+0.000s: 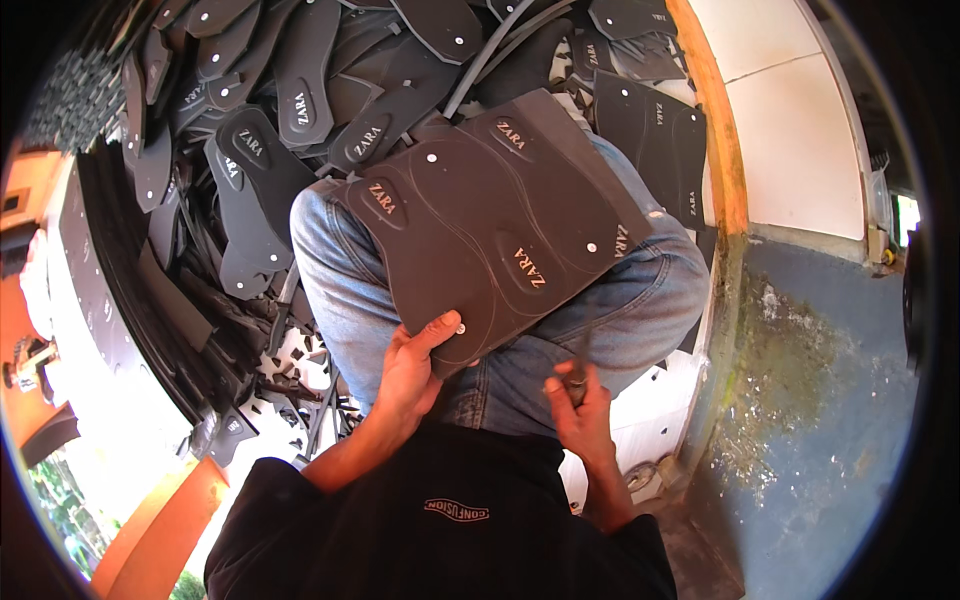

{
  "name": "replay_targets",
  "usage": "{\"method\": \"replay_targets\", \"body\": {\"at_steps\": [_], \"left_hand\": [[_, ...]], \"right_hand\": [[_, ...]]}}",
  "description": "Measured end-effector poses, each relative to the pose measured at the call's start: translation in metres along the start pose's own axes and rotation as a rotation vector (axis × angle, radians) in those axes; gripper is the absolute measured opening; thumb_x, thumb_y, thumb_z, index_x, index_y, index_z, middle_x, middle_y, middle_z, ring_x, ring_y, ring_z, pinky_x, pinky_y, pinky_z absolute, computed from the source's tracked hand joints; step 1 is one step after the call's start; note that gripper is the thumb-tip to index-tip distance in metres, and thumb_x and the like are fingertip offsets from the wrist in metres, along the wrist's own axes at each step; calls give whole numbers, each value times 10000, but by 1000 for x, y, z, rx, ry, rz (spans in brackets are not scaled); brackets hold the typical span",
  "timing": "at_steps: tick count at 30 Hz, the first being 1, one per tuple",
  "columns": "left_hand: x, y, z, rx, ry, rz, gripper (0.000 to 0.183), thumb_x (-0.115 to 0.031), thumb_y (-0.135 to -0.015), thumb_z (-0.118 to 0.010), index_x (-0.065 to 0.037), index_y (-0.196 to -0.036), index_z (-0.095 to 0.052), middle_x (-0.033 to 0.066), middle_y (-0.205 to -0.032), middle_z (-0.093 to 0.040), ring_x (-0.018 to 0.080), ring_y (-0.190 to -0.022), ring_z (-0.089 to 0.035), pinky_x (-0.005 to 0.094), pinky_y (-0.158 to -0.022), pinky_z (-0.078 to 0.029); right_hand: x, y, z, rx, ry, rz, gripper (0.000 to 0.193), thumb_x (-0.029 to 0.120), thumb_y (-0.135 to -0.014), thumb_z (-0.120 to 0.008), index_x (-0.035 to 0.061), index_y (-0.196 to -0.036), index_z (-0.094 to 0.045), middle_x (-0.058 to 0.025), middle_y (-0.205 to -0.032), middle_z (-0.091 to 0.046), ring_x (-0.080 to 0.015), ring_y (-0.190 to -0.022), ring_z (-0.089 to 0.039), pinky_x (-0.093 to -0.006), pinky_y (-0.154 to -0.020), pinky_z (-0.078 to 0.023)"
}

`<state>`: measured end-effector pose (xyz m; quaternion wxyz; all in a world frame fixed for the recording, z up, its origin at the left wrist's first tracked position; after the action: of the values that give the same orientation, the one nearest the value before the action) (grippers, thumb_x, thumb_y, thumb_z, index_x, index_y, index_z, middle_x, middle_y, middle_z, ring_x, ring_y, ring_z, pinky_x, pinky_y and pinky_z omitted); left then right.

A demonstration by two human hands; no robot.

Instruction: The person cuts out shoe insoles from a large sheet of material using a knife while sitting on the floor.

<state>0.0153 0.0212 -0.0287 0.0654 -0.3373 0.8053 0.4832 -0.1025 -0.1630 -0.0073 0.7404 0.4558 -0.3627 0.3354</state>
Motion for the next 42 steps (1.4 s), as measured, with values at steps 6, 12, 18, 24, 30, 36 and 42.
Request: {"method": "replay_targets", "body": {"at_steps": [6,12,18,24,30,36,42], "left_hand": [[6,6,-11,-11,-10,39,189,-160,-846,-645,-23,-963,-586,73,-846,-622,173,-724,-625,313,-597,-524],[15,6,-9,-6,-4,34,167,-161,-848,-645,-29,-935,-591,69,-835,-621,170,-701,-626,310,-577,-528],[14,6,-8,-11,-1,54,187,-171,-847,-654,-23,-945,-594,70,-831,-624,173,-698,-629,313,-584,-530],[12,2,-4,48,0,45,200,-162,-849,-651,-5,-957,-591,92,-822,-626,191,-698,-632,320,-594,-539],[12,-2,2,103,-38,45,229,-159,-846,-655,15,-978,-587,122,-827,-631,220,-683,-635,326,-589,-545],[8,-5,3,136,-44,53,229,-148,-847,-649,20,-989,-584,134,-822,-635,226,-670,-634,325,-585,-544],[8,-7,3,195,-16,86,218,-137,-858,-633,21,-997,-575,141,-814,-631,226,-664,-628,311,-540,-522]], "right_hand": [[-10,14,-2,53,133,-85,78,55,-832,-605,46,-900,-569,-35,-526,-502,-76,-466,-457,-250,-459,-374],[-14,23,-11,38,167,-91,66,38,-803,-586,55,-866,-579,-95,-541,-533,-169,-465,-551,-291,-465,-416],[-15,21,-13,35,221,-93,76,38,-785,-576,52,-860,-581,-135,-577,-565,-288,-515,-600,-333,-494,-450],[-16,16,-19,-31,308,-33,97,33,-754,-563,45,-847,-589,-179,-622,-590,-379,-599,-605,-411,-528,-466],[-15,1,-31,-12,324,-63,64,41,-747,-571,36,-811,-578,-189,-633,-590,-406,-619,-590,-438,-538,-460],[-10,-16,-39,22,388,-52,63,69,-746,-587,25,-774,-552,-224,-643,-578,-443,-635,-564,-487,-555,-443],[-8,-34,-46,60,450,-135,104,81,-727,-587,-3,-757,-532,-253,-670,-584,-464,-694,-566,-517,-611,-443]]}}
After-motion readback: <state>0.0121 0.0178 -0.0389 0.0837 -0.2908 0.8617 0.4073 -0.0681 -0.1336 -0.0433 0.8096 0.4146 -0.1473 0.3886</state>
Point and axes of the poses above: each hand's wrist, its own y-axis away from the middle knuckle, its own z-axis out of the back of the hand, x = y × z, the point moved 6 cm from there along -y, towards the middle knuckle
